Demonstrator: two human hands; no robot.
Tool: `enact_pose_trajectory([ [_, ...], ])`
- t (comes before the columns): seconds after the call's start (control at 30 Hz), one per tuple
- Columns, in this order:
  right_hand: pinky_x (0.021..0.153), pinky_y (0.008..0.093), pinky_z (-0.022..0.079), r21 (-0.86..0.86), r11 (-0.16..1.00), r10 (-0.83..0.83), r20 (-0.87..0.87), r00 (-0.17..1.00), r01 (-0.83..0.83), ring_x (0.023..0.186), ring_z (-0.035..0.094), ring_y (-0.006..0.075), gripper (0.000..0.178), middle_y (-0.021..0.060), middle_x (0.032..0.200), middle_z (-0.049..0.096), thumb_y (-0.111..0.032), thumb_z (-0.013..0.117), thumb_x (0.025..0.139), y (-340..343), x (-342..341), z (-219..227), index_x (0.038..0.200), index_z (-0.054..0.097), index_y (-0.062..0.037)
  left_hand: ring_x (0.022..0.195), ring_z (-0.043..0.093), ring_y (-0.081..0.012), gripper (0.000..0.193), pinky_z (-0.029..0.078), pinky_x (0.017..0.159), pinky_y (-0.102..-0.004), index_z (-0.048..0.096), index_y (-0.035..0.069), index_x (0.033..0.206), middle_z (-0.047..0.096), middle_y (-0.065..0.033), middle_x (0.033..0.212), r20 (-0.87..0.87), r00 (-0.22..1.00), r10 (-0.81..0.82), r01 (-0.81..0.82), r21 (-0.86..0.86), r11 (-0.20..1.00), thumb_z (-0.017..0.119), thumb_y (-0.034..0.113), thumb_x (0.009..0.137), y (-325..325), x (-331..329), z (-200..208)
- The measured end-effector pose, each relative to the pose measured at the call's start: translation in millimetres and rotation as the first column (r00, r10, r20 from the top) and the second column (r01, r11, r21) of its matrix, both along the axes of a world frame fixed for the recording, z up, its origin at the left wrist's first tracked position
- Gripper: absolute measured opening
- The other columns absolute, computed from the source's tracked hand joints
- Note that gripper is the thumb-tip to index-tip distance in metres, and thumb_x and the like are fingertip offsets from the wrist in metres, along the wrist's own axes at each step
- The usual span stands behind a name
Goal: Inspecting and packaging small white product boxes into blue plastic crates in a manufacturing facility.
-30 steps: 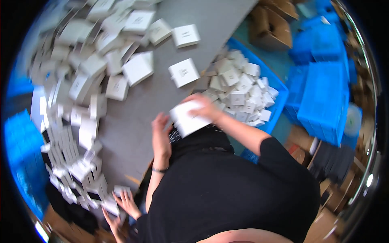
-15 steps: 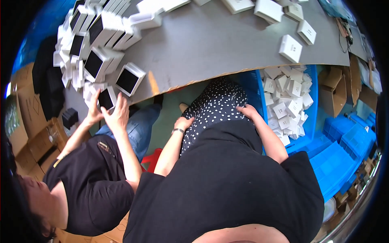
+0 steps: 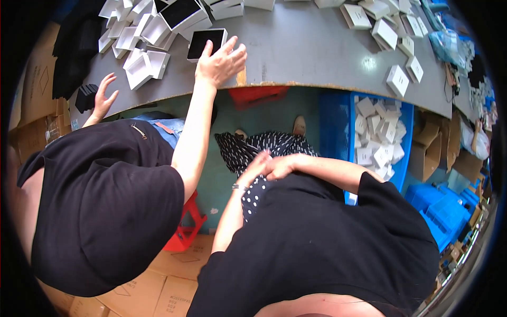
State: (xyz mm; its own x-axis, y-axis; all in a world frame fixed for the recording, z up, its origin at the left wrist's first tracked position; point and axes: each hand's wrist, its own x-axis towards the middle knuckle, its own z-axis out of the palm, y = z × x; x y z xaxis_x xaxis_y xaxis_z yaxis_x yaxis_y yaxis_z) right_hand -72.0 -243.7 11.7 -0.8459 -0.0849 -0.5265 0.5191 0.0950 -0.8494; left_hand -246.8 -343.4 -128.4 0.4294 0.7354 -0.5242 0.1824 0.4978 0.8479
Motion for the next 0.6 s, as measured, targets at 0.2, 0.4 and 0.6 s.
enact_pose_trajectory([
  [0.2,0.086,0.033,0.054,-0.462,0.805,-0.206,0.37,0.906,0.372,0.092,0.071,0.015,0.043,0.0088,0.105,0.074,-0.041,0.065,0.094,35.9,37.4,-53.9,0.112,0.073,-0.0033,0.071,0.068,-0.0261,0.028,0.053,0.066,-0.0426,0.071,0.004,0.09,0.072,-0.0123,0.08,-0.06,0.832,-0.551,0.551,-0.032,0.834,0.06,0.027,0.081,-138.6,32.4,-84.6],
  [0.4,0.11,0.0457,0.04,-0.024,-0.454,-0.625,0.721,-0.299,0.891,0.128,0.051,0.0303,0.087,0.0153,0.145,0.049,-0.065,0.063,0.09,112.2,-23.3,-241.2,0.15,0.039,-0.0067,0.077,0.07,-0.0288,0.032,0.055,0.066,-0.042,0.071,0.01,0.106,0.073,-0.0098,0.097,-0.071,0.843,-0.534,0.5,-0.266,0.824,0.054,0.019,0.081,-129.9,-0.4,-36.3],
  [0.6,0.102,0.0454,0.045,-0.219,-0.91,-0.407,0.629,-0.663,0.351,0.117,0.059,0.0256,0.058,0.0049,0.131,0.063,-0.052,0.063,0.092,144.9,-49.4,-333.8,0.136,0.056,-0.0151,0.099,0.069,-0.0281,0.027,0.054,0.084,-0.0392,0.075,0.015,0.102,0.074,-0.0086,0.099,-0.062,0.447,-0.892,0.824,-0.36,0.438,0.063,0.02,0.078,-87.2,-80.6,-2.5],
])
